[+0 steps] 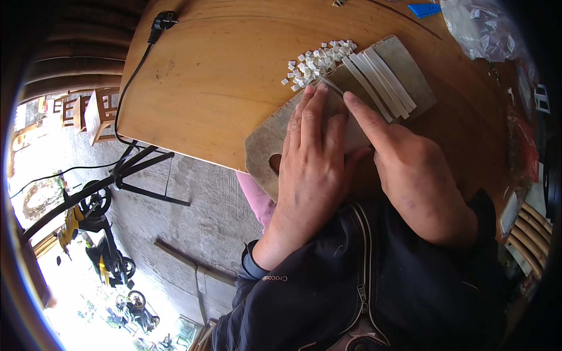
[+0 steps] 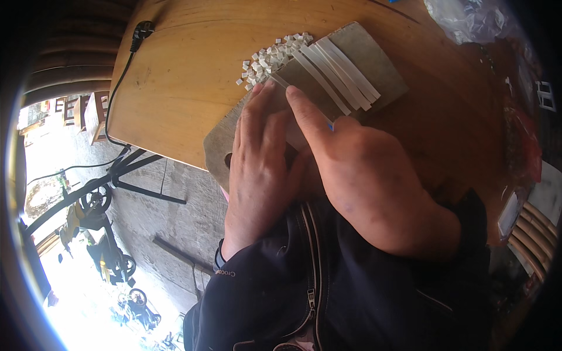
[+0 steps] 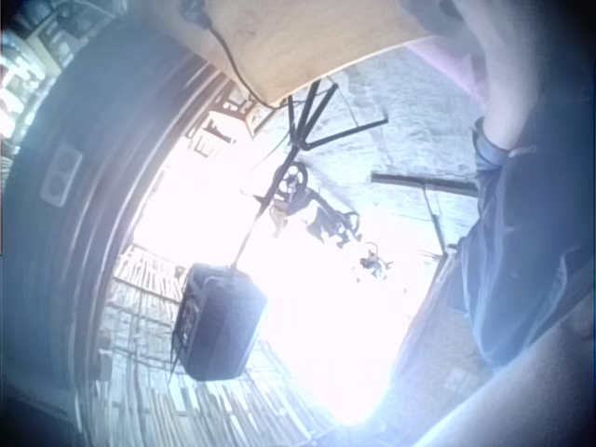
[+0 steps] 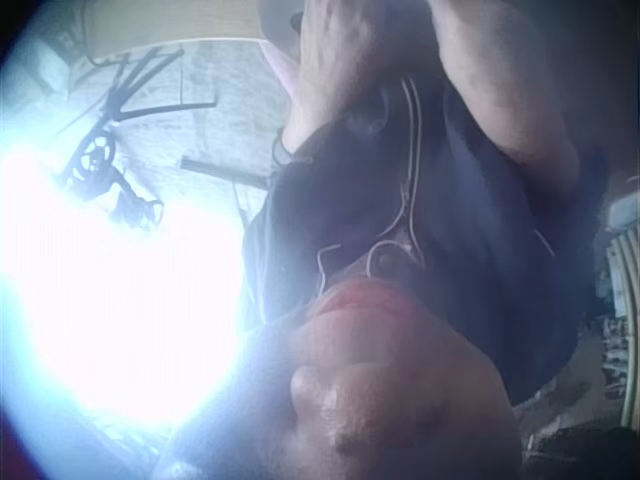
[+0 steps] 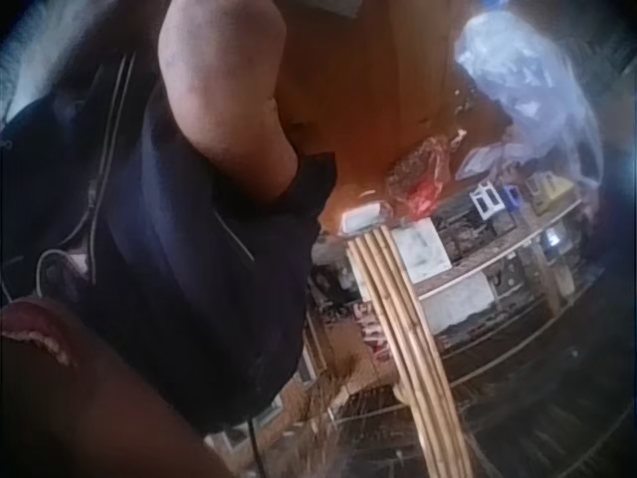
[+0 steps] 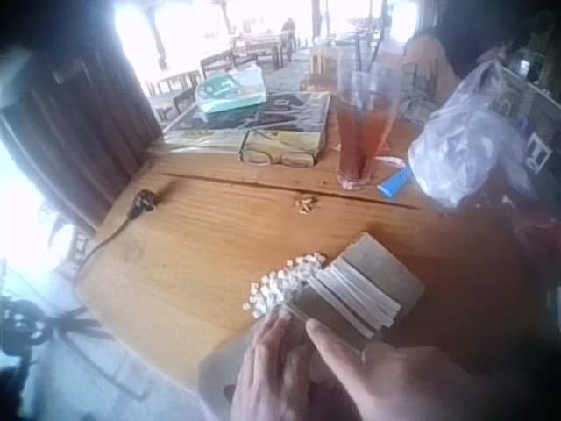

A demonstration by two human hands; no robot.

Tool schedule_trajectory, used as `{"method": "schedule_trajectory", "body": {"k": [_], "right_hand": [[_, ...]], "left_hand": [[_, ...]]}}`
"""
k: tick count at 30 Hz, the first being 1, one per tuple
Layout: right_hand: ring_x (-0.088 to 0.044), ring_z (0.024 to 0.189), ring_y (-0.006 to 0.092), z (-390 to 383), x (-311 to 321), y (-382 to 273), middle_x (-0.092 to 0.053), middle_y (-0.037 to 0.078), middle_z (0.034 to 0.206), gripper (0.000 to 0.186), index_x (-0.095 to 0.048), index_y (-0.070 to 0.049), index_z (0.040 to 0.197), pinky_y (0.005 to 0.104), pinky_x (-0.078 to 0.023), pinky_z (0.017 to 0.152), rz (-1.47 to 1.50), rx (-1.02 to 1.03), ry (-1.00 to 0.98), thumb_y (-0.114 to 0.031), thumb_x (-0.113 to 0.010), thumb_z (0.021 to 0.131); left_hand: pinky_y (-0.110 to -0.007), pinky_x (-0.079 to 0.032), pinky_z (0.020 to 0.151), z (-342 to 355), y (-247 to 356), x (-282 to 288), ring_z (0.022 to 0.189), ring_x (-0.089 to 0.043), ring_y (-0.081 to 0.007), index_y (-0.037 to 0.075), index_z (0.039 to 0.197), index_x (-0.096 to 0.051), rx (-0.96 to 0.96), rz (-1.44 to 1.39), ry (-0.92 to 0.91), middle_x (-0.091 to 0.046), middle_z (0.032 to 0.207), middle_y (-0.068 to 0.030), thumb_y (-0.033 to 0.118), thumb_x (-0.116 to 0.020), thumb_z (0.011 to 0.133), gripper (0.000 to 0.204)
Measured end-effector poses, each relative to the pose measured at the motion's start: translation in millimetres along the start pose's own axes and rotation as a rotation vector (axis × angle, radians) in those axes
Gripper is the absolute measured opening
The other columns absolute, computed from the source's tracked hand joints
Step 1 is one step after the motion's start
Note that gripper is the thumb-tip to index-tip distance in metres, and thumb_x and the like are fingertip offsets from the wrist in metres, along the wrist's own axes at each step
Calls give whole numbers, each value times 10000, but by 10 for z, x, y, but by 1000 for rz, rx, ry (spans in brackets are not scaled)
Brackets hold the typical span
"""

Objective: The person cuts a white sheet into strips and then into small cubes using a knife on a cutting board. The person repeatedly slices the material into smaller pieces, accumulating a pile of cubes on the board.

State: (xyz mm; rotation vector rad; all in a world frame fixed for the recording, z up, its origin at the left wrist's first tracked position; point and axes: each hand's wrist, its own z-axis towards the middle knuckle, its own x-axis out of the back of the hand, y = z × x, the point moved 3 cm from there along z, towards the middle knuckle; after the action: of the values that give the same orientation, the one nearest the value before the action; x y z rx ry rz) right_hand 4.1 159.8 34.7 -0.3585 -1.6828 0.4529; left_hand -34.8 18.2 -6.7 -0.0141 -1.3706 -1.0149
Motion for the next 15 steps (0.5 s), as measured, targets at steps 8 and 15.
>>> {"method": "schedule_trajectory", "body": {"k": [8,15], "right_hand": [[-658,668,358,-81,-48,-61,-581,160,783,734,-392,-183,1593,447,-562,621,-164,4,13,14,-575,911],[-666,670,348,-235,-96,-47,-581,159,789,729,-369,-182,1603,445,-568,623,-206,-37,0,0,-561,923]], "left_hand": [[-498,-430,1136,-12,-25,-46,1389,-462,-459,-88,1313,-554,-28,45,53,-481,1450,-288,170,-785,789,628],[-496,-448,1114,-8,-46,-93,1360,-489,-450,-68,1284,-558,-60,35,115,-517,1404,-269,175,-822,750,644]]}}
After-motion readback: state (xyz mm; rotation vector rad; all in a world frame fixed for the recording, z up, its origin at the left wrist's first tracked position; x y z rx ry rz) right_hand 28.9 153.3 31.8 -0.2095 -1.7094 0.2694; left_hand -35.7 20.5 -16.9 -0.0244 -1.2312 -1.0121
